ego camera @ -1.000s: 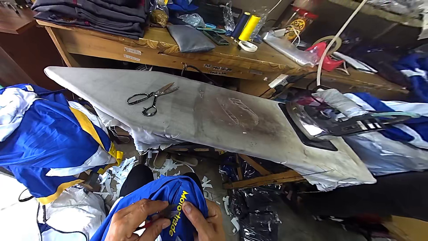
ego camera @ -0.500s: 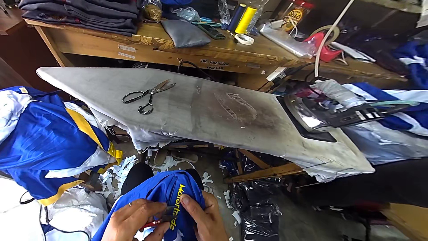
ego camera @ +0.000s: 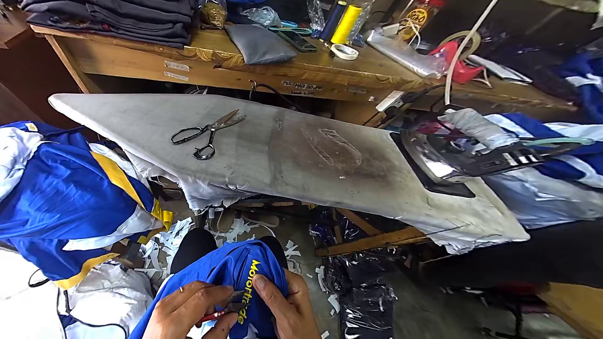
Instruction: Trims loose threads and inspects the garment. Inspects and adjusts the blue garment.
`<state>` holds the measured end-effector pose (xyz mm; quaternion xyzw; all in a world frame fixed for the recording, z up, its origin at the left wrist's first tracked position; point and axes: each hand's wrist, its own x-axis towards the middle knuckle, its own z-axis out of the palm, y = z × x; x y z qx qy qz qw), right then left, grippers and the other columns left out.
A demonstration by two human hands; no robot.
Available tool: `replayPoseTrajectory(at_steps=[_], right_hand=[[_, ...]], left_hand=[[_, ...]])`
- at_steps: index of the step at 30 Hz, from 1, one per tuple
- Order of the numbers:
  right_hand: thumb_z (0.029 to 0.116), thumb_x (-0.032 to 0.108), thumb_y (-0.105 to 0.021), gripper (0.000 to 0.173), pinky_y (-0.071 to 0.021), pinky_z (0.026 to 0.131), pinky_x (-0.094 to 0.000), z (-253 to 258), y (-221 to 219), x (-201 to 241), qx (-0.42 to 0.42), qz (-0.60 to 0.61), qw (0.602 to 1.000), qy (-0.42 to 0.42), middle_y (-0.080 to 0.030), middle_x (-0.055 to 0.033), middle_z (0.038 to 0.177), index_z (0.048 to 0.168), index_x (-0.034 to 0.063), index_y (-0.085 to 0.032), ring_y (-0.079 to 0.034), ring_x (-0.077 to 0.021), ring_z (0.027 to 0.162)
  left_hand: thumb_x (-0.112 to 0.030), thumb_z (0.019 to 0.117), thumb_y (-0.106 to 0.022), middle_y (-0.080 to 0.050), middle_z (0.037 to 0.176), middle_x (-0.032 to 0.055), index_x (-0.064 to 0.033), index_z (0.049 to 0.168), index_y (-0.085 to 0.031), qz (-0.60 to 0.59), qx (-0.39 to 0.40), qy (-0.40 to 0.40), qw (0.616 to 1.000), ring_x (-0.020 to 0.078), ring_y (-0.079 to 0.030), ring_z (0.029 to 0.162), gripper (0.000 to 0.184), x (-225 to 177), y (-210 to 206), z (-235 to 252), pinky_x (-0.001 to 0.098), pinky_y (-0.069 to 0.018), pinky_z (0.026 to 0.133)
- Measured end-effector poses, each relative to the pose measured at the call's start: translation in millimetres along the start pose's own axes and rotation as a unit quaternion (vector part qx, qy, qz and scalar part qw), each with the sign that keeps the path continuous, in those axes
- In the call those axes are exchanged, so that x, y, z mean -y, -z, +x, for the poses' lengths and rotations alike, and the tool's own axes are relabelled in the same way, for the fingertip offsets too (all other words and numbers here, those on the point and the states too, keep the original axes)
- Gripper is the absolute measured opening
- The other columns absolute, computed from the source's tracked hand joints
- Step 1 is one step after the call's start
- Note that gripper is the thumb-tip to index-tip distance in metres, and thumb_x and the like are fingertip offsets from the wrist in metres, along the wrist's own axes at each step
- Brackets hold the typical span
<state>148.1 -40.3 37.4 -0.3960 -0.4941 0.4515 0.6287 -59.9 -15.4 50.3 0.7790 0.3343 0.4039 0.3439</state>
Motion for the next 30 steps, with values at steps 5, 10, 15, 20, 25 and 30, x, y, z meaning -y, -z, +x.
replayPoseTrajectory(at_steps=[5, 10, 15, 20, 25, 30], right_hand=[[0.1014, 0.009, -0.059, 0.014, -0.0594, 0.079, -0.0226, 0.0, 0.6, -0.5, 0.012, 0.0, 1.0, -0.009, -0.075, 0.0041, 0.09, 0.098, 0.0099, -0.073, -0.07, -0.0015, 0.086], [0.1015, 0.008, -0.058, 0.016, -0.0593, 0.079, -0.0227, -0.3, -0.7, -0.9, 0.012, 0.005, 1.0, -0.015, -0.075, 0.0039, 0.09, 0.097, 0.0097, -0.073, -0.07, -0.0019, 0.085], [0.1011, 0.008, -0.06, 0.016, -0.0599, 0.079, -0.0234, -2.0, -2.4, 1.4, 0.004, 0.018, 1.0, -0.019, -0.076, 0.0038, 0.09, 0.098, 0.0111, -0.075, -0.071, -0.0022, 0.085], [0.1001, 0.008, -0.061, 0.016, -0.0603, 0.078, -0.0239, -2.5, -1.3, 1.3, -0.011, 0.015, 1.0, -0.017, -0.076, 0.0033, 0.089, 0.096, 0.0107, -0.076, -0.071, -0.0025, 0.084], [0.0998, 0.007, -0.061, 0.016, -0.0599, 0.078, -0.0233, -2.7, -2.9, 1.1, -0.004, 0.012, 1.0, -0.011, -0.076, 0.0032, 0.088, 0.094, 0.0108, -0.076, -0.071, -0.0019, 0.084], [0.1001, 0.009, -0.062, 0.015, -0.0596, 0.079, -0.023, -3.6, -2.5, -0.8, 0.0, 0.027, 1.0, -0.006, -0.076, 0.004, 0.09, 0.096, 0.0121, -0.076, -0.071, -0.0018, 0.085]], left_hand=[[-0.017, 0.094, -0.075, -0.073, 0.093, 0.0073, -0.0029, 0.109, -0.074, -0.014, 0.001, -0.016, 1.0, 0.0072, -0.067, 0.083, 0.02, 4.0, -2.4, 1.6, 0.0202, -0.0556, 0.074], [-0.016, 0.0962, -0.073, -0.075, 0.093, 0.0069, -0.0026, 0.107, -0.075, -0.011, -0.002, -0.028, 1.0, 0.007, -0.069, 0.085, 0.017, 5.4, -2.3, 3.0, 0.0205, -0.0567, 0.077], [-0.014, 0.0969, -0.072, -0.076, 0.092, 0.0075, -0.0017, 0.104, -0.075, -0.025, -0.015, -0.018, 0.999, 0.0061, -0.069, 0.082, 0.015, 3.5, -3.0, 3.1, 0.0189, -0.0565, 0.074], [-0.014, 0.0946, -0.075, -0.074, 0.094, 0.007, -0.002, 0.11, -0.074, -0.032, -0.036, -0.003, 0.999, 0.0047, -0.067, 0.081, 0.02, 3.1, -2.6, -0.9, 0.0183, -0.0562, 0.072], [-0.015, 0.094, -0.075, -0.074, 0.092, 0.0071, -0.0027, 0.109, -0.075, -0.006, -0.047, -0.005, 0.999, 0.0055, -0.067, 0.08, 0.019, 2.7, -4.5, -2.4, 0.0189, -0.056, 0.072], [-0.013, 0.0951, -0.074, -0.076, 0.094, 0.0071, -0.0022, 0.107, -0.076, -0.014, -0.046, -0.012, 0.999, 0.0063, -0.069, 0.083, 0.016, 3.6, -4.3, -2.0, 0.0198, -0.0575, 0.074]])
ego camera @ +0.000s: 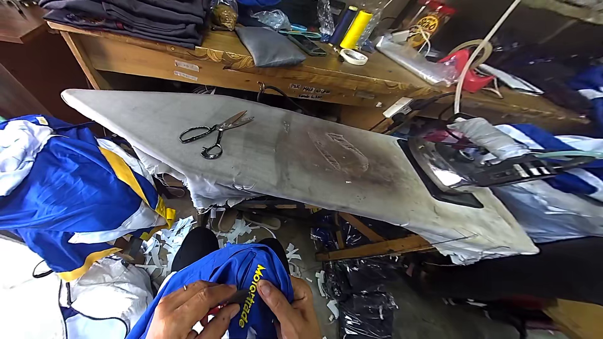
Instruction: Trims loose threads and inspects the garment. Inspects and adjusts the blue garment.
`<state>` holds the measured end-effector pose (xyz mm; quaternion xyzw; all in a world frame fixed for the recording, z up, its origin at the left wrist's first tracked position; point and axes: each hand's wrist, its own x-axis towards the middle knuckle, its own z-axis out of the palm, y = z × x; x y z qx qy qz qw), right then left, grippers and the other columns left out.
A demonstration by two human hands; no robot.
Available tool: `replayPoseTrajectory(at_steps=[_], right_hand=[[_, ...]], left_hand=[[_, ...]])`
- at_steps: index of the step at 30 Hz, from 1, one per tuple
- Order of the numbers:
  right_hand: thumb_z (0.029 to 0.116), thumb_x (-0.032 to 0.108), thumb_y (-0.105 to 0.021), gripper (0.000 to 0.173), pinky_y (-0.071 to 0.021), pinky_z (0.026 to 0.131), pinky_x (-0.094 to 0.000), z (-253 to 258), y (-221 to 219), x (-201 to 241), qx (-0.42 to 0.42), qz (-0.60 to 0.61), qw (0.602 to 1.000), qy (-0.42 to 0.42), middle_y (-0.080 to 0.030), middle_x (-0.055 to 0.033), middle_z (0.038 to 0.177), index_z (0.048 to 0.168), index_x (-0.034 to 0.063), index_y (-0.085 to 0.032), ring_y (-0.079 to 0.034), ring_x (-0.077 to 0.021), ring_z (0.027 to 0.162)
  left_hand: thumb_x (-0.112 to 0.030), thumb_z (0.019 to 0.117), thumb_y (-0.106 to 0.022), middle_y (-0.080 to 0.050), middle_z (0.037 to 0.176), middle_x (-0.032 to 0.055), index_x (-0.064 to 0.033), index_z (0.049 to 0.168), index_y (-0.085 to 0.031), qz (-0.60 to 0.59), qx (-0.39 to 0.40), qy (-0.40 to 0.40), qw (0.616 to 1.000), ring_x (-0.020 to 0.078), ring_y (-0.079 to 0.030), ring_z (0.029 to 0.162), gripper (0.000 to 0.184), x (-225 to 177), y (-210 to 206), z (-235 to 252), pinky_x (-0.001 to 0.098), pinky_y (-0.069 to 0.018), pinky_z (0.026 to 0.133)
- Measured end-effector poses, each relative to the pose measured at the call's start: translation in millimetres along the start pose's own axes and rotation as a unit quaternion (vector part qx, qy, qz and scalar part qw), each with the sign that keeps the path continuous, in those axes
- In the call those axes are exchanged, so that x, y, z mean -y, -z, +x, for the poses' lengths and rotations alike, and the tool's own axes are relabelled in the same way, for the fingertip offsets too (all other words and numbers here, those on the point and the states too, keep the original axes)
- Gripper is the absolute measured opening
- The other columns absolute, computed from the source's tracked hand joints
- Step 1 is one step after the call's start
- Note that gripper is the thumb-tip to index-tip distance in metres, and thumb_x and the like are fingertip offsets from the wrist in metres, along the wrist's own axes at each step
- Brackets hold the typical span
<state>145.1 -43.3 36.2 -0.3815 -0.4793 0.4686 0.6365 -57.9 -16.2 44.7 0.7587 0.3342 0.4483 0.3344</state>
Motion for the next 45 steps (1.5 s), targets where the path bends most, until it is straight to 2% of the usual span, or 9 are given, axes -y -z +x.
replayPoseTrajectory(at_steps=[10, 14, 22, 30, 45], right_hand=[[0.0998, 0.011, -0.063, 0.015, -0.0592, 0.079, -0.0217, -1.1, 1.8, -2.0, 0.007, -0.002, 1.0, 0.017, -0.076, 0.0053, 0.09, 0.097, 0.0136, -0.077, -0.07, -0.0003, 0.086], [0.1012, 0.012, -0.061, 0.016, -0.0596, 0.081, -0.0232, -0.4, 0.9, 0.2, 0.007, 0.01, 1.0, -0.006, -0.076, 0.0042, 0.092, 0.099, 0.0134, -0.076, -0.071, -0.0015, 0.087], [0.1005, 0.012, -0.061, 0.016, -0.06, 0.08, -0.0251, 3.4, 2.4, -1.5, -0.006, 0.035, 0.998, -0.059, -0.076, 0.0021, 0.091, 0.098, 0.0123, -0.077, -0.071, -0.0038, 0.086], [0.0994, 0.011, -0.062, 0.014, -0.0601, 0.08, -0.0254, 6.5, 3.8, -2.4, -0.005, 0.055, 0.996, -0.076, -0.076, 0.0005, 0.091, 0.096, 0.0111, -0.076, -0.072, -0.0047, 0.085], [0.1016, 0.013, -0.06, 0.017, -0.0594, 0.081, -0.0253, 6.5, 5.0, -0.8, 0.024, 0.077, 0.992, -0.094, -0.076, 0.002, 0.093, 0.098, 0.0128, -0.077, -0.071, -0.0039, 0.088]], left_hand=[[-0.012, 0.0948, -0.073, -0.076, 0.094, 0.0075, -0.0012, 0.106, -0.076, -0.033, 0.012, 0.019, 0.999, 0.0051, -0.069, 0.082, 0.015, -1.9, 1.6, 1.2, 0.0185, -0.0569, 0.073], [-0.012, 0.095, -0.074, -0.076, 0.096, 0.0067, -0.0021, 0.107, -0.076, -0.042, 0.005, 0.02, 0.999, 0.0051, -0.069, 0.084, 0.016, 1.9, 2.4, 1.4, 0.0192, -0.0575, 0.073], [-0.015, 0.0951, -0.074, -0.076, 0.099, 0.0075, -0.004, 0.107, -0.076, 0.029, 0.015, -0.014, 0.999, 0.0085, -0.07, 0.093, 0.016, 4.8, 8.6, -0.2, 0.0223, -0.0582, 0.082], [-0.019, 0.0973, -0.071, -0.075, 0.098, 0.007, -0.008, 0.105, -0.076, 0.139, 0.005, -0.057, 0.989, 0.0115, -0.07, 0.094, 0.014, -0.9, 7.5, 1.5, 0.0238, -0.056, 0.083], [-0.017, 0.0962, -0.073, -0.075, 0.098, 0.0068, -0.0057, 0.106, -0.076, 0.074, 0.008, -0.064, 0.995, 0.0087, -0.07, 0.094, 0.016, 4.9, 3.8, 3.5, 0.0207, -0.057, 0.083]])
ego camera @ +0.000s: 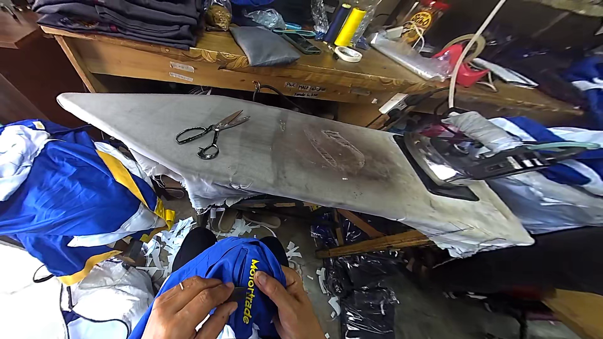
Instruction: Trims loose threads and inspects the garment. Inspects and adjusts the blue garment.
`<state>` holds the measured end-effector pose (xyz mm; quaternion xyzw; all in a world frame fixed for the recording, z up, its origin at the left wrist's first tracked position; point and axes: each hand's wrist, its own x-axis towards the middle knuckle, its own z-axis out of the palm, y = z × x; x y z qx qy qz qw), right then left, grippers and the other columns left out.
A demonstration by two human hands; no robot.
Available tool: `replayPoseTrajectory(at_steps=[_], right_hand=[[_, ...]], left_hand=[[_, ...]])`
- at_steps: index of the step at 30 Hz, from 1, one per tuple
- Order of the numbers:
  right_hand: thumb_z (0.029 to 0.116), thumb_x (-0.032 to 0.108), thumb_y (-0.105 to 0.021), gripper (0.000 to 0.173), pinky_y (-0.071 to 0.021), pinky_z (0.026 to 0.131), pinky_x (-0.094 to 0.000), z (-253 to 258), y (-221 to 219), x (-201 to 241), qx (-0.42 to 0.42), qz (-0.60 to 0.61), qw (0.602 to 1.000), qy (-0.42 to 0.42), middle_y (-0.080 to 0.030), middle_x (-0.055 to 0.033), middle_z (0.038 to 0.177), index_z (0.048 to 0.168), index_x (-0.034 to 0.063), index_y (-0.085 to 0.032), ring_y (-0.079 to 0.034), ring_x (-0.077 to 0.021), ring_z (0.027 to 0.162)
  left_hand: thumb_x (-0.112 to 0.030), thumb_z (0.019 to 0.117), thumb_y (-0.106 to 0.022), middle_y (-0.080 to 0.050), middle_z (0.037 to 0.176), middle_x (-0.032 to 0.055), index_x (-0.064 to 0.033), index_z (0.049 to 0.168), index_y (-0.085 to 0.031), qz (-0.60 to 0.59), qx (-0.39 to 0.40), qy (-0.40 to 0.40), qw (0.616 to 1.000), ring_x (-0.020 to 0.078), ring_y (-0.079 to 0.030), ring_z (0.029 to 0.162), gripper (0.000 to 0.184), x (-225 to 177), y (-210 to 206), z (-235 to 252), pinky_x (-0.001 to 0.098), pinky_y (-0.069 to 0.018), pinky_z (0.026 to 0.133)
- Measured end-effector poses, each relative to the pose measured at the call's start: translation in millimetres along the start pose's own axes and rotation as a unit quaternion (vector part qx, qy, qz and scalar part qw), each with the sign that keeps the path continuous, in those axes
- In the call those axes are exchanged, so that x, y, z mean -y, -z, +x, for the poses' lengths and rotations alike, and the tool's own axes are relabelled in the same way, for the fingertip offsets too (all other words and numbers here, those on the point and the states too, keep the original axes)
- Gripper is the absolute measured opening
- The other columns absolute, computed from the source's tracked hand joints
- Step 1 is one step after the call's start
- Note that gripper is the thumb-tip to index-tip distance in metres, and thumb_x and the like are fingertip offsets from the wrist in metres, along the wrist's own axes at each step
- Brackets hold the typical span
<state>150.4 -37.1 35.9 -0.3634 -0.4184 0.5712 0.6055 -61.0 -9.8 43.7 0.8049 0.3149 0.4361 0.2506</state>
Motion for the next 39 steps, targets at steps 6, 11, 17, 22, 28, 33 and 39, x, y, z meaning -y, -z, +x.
replayPoseTrajectory(at_steps=[6, 11, 17, 22, 28, 33, 39], right_hand=[[0.1019, 0.013, -0.06, 0.018, -0.0596, 0.081, -0.0258, -0.8, -0.3, -0.7, 0.008, 0.021, 1.0, -0.01, -0.076, 0.001, 0.092, 0.098, 0.0128, -0.077, -0.071, -0.0045, 0.087], [0.1014, 0.014, -0.06, 0.018, -0.0594, 0.08, -0.0247, -0.4, 1.6, -2.1, 0.02, 0.035, 0.999, -0.017, -0.076, 0.0014, 0.091, 0.097, 0.0133, -0.078, -0.071, -0.0036, 0.085], [0.1017, 0.014, -0.06, 0.017, -0.0598, 0.082, -0.026, -0.1, -0.3, -1.8, 0.012, 0.059, 0.998, -0.027, -0.077, 0.0, 0.094, 0.101, 0.0128, -0.077, -0.072, -0.005, 0.088], [0.1027, 0.016, -0.06, 0.017, -0.06, 0.084, -0.0271, 0.7, -1.0, -1.4, 0.002, 0.055, 0.998, -0.032, -0.076, -0.0003, 0.098, 0.105, 0.0131, -0.076, -0.072, -0.006, 0.091], [0.1026, 0.014, -0.059, 0.017, -0.06, 0.084, -0.0268, 1.5, -2.1, -2.3, 0.0, 0.042, 0.999, -0.03, -0.076, -0.0005, 0.096, 0.103, 0.0118, -0.076, -0.072, -0.0061, 0.09], [0.1028, 0.012, -0.058, 0.017, -0.0603, 0.082, -0.027, 1.6, -1.9, -1.2, 0.005, 0.002, 1.0, -0.023, -0.076, -0.0003, 0.094, 0.101, 0.0101, -0.076, -0.072, -0.006, 0.088], [0.1021, 0.014, -0.06, 0.016, -0.0602, 0.08, -0.0268, 1.3, -0.8, -2.4, 0.006, -0.001, 1.0, -0.019, -0.076, -0.0002, 0.091, 0.099, 0.009, -0.075, -0.072, -0.0058, 0.085]], left_hand=[[-0.017, 0.0968, -0.072, -0.075, 0.097, 0.0064, -0.0057, 0.106, -0.076, -0.007, -0.002, -0.018, 1.0, 0.0091, -0.07, 0.093, 0.015, 2.0, -0.5, -1.3, 0.0211, -0.0568, 0.083], [-0.016, 0.0966, -0.072, -0.076, 0.097, 0.0062, -0.0051, 0.105, -0.076, -0.025, 0.004, -0.021, 0.999, 0.0088, -0.07, 0.093, 0.014, 2.8, 0.2, -1.6, 0.0208, -0.0567, 0.084], [-0.013, 0.0967, -0.071, -0.076, 0.097, 0.0055, -0.0048, 0.104, -0.075, -0.049, -0.004, -0.015, 0.999, 0.0071, -0.07, 0.091, 0.012, 6.1, -1.1, -0.4, 0.0197, -0.0575, 0.082], [-0.015, 0.0958, -0.072, -0.076, 0.097, 0.0053, -0.0057, 0.105, -0.075, -0.04, -0.016, 0.007, 0.999, 0.0064, -0.07, 0.089, 0.013, 6.5, 3.6, -1.4, 0.0202, -0.0581, 0.079], [-0.017, 0.0944, -0.074, -0.076, 0.1, 0.0051, -0.0059, 0.106, -0.075, -0.033, -0.002, 0.002, 0.999, 0.0075, -0.071, 0.094, 0.016, 4.5, 2.2, -1.6, 0.0214, -0.0583, 0.083], [-0.03, 0.091, -0.079, -0.07, 0.089, 0.0049, -0.0119, 0.121, -0.074, -0.02, 0.032, -0.003, 0.999, 0.009, -0.064, 0.081, 0.036, 3.3, 1.0, 1.0, 0.0218, -0.0531, 0.072], [-0.034, 0.0897, -0.078, -0.063, 0.076, 0.006, -0.0097, 0.121, -0.075, -0.04, 0.067, -0.033, 0.996, 0.0138, -0.058, 0.07, 0.039, 1.8, 0.6, -0.2, 0.0263, -0.0474, 0.064]])
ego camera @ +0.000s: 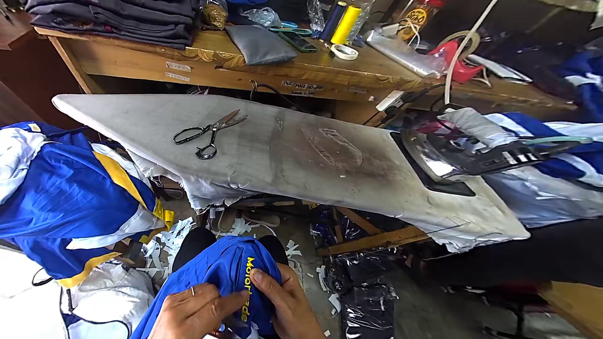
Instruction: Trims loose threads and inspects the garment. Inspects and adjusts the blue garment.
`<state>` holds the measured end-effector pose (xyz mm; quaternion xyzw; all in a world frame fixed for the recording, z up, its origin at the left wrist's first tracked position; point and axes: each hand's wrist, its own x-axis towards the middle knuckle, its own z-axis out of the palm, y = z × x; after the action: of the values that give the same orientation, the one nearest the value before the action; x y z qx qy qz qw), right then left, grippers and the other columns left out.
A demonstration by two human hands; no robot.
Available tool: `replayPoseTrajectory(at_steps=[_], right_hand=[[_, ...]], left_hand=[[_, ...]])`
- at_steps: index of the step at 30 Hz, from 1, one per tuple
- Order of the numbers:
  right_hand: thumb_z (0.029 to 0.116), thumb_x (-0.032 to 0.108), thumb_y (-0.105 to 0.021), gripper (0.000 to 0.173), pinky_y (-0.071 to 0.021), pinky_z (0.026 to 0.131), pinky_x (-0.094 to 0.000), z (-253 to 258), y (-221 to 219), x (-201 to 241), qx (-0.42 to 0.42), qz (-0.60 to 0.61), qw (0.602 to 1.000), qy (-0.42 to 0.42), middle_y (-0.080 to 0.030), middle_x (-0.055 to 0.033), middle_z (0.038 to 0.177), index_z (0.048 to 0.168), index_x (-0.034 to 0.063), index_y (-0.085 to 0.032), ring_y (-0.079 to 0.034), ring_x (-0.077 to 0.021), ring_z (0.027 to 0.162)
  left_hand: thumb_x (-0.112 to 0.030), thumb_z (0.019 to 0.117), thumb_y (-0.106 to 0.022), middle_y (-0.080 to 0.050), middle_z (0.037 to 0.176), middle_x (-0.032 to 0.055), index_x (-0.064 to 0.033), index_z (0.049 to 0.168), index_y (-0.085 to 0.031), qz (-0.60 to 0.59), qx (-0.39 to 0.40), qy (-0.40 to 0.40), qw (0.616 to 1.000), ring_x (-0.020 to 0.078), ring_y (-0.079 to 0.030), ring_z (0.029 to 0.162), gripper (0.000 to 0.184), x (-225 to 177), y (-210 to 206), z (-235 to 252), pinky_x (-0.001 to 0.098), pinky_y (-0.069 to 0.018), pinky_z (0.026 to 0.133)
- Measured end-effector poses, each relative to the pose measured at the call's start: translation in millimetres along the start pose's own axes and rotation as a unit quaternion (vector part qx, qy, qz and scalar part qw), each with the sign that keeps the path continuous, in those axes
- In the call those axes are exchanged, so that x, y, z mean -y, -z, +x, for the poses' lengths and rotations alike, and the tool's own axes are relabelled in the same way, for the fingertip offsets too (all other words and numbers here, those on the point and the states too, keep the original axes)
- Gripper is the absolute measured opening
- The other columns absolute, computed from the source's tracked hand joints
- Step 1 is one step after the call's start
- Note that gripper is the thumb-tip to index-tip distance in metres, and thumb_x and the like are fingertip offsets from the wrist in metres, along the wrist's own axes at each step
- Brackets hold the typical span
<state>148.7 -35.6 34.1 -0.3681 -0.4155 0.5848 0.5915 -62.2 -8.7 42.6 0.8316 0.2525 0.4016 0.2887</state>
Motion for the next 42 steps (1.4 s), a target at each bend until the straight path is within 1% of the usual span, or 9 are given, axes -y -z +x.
replayPoseTrajectory(at_steps=[2, 5, 6, 8, 10, 13, 22, 29, 42], right_hand=[[0.1025, 0.013, -0.059, 0.017, -0.0597, 0.079, -0.0257, -1, -1, 0, 0.004, -0.005, 1.0, -0.003, -0.075, 0.0005, 0.09, 0.098, 0.0093, -0.075, -0.071, -0.0048, 0.084], [0.1034, 0.012, -0.057, 0.019, -0.0605, 0.081, -0.0272, 0, 0, -2, 0.001, -0.006, 1.0, 0.001, -0.076, -0.0005, 0.091, 0.099, 0.0085, -0.075, -0.072, -0.0062, 0.086], [0.1034, 0.012, -0.056, 0.019, -0.0605, 0.081, -0.0273, 0, 0, -1, -0.004, -0.008, 1.0, 0.002, -0.076, -0.0003, 0.091, 0.099, 0.0087, -0.075, -0.072, -0.0062, 0.086], [0.1033, 0.011, -0.057, 0.018, -0.0609, 0.081, -0.0275, -1, 0, 1, -0.011, -0.021, 1.0, 0.004, -0.076, -0.0002, 0.092, 0.1, 0.0087, -0.075, -0.072, -0.0062, 0.086], [0.1037, 0.011, -0.056, 0.019, -0.0609, 0.081, -0.0272, -1, -2, 1, -0.013, -0.027, 1.0, 0.008, -0.076, 0.0004, 0.092, 0.101, 0.009, -0.075, -0.072, -0.0058, 0.086], [0.1039, 0.011, -0.056, 0.019, -0.0607, 0.08, -0.0266, -1, -3, 1, -0.008, -0.031, 0.999, 0.015, -0.076, 0.0006, 0.092, 0.1, 0.0085, -0.074, -0.072, -0.0057, 0.086], [0.1036, 0.012, -0.057, 0.018, -0.0599, 0.081, -0.0255, 0, -1, 2, 0.017, -0.022, 1.0, 0.009, -0.075, 0.0015, 0.092, 0.1, 0.0092, -0.074, -0.071, -0.0045, 0.086], [0.1038, 0.012, -0.056, 0.019, -0.0598, 0.08, -0.0256, 1, -1, 4, 0.035, -0.026, 0.999, 0.003, -0.075, 0.0016, 0.09, 0.099, 0.0092, -0.074, -0.071, -0.0045, 0.085], [0.1041, 0.013, -0.056, 0.019, -0.0595, 0.08, -0.0252, 4, 0, 4, 0.047, -0.021, 0.999, 0.007, -0.075, 0.0018, 0.091, 0.099, 0.0097, -0.074, -0.071, -0.0042, 0.086]], left_hand=[[-0.036, 0.09, -0.079, -0.065, 0.078, 0.0057, -0.0109, 0.126, -0.073, 0.013, 0.008, 0.003, 1.0, 0.0134, -0.059, 0.071, 0.044, 0, 1, 1, 0.0263, -0.0487, 0.065], [-0.033, 0.0909, -0.077, -0.068, 0.078, 0.0064, -0.0086, 0.108, -0.077, -0.027, 0.03, 0.001, 0.999, 0.0142, -0.062, 0.073, 0.03, -1, 5, 0, 0.0282, -0.0504, 0.068], [-0.032, 0.0905, -0.077, -0.068, 0.079, 0.0075, -0.0064, 0.107, -0.077, -0.044, 0.033, 0.012, 0.998, 0.0144, -0.062, 0.074, 0.031, -2, 6, -1, 0.0286, -0.0508, 0.069], [-0.032, 0.091, -0.079, -0.072, 0.088, 0.0099, -0.003, 0.115, -0.073, -0.042, 0.016, 0.053, 0.998, 0.0128, -0.066, 0.079, 0.038, -6, 9, -2, 0.0282, -0.0553, 0.075], [-0.029, 0.0942, -0.076, -0.072, 0.096, 0.0086, -0.0044, 0.117, -0.069, -0.012, -0.006, 0.076, 0.997, 0.0095, -0.067, 0.086, 0.034, -6, 10, -2, 0.0246, -0.0564, 0.079], [-0.022, 0.0976, -0.072, -0.074, 0.099, 0.0079, -0.0058, 0.115, -0.074, 0.01, -0.03, 0.046, 0.998, 0.0107, -0.068, 0.092, 0.024, -2, 7, 0, 0.0239, -0.0559, 0.082], [-0.021, 0.1002, -0.069, -0.076, 0.098, 0.0054, -0.0054, 0.107, -0.075, 0.042, -0.046, -0.006, 0.998, 0.0098, -0.07, 0.096, 0.018, 4, 3, 2, 0.0225, -0.0553, 0.089], [-0.022, 0.1013, -0.067, -0.076, 0.097, 0.0061, -0.0049, 0.106, -0.074, 0.036, -0.014, -0.021, 0.999, 0.0108, -0.07, 0.096, 0.019, 6, 8, 3, 0.023, -0.0555, 0.089], [-0.021, 0.1005, -0.068, -0.076, 0.096, 0.0054, -0.0037, 0.106, -0.074, -0.006, -0.022, 0.008, 1.0, 0.0081, -0.07, 0.092, 0.019, 6, 9, 4, 0.0214, -0.0559, 0.086]])
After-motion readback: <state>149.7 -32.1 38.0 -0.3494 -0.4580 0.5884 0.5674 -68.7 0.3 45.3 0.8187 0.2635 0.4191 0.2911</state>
